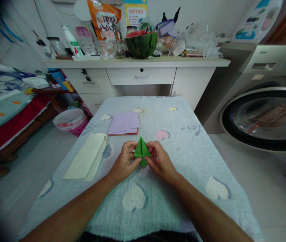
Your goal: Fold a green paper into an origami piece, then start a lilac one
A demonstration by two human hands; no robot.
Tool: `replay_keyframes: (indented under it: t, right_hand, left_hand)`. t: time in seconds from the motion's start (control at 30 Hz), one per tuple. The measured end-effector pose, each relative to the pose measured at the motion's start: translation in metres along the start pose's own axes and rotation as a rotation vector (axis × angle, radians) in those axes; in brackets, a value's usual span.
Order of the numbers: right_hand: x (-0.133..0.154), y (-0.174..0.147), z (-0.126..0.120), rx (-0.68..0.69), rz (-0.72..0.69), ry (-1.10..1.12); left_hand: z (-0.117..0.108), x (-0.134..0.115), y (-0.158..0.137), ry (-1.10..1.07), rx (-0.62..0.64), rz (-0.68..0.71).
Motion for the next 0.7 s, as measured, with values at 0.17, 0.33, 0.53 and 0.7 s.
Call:
replay_keyframes:
  t: [0.17,0.33,0.53,0.7]
  right_hand:
    - [-0.0013,0.0002,0.0003,0.007,0.0,-0.023]
    - [0.0008,0.0015,-0.0013,0.001,-0.075,-0.086]
    - [0.006,0.0032,-0.0028,-0.005,-0.129,-0.12]
    - [0.0076,0.0031,-0.0027,0.029,-0.097,-0.09]
  left_hand:
    - [-0.0014,0.0025,-0.0001,0.051,0.007,-0.015]
    - [-0.0023,0.0046,-0.0002,0.074,0.011,-0.034]
    - [-0.0016,0.0034,0.0,0.04,-0.002,-0.023]
    - [-0.0011,0.0027,0.0005,0.005,-0.002,-0.004]
Point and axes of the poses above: each hand's wrist, its own y-axis towards the middle knuckle, its own z-axis out of the palm, x = y × z, the point moved 2 cm from there along y, towards the middle knuckle, and after that the axes turned 6 degrees about -x, right-handed, at the moved point
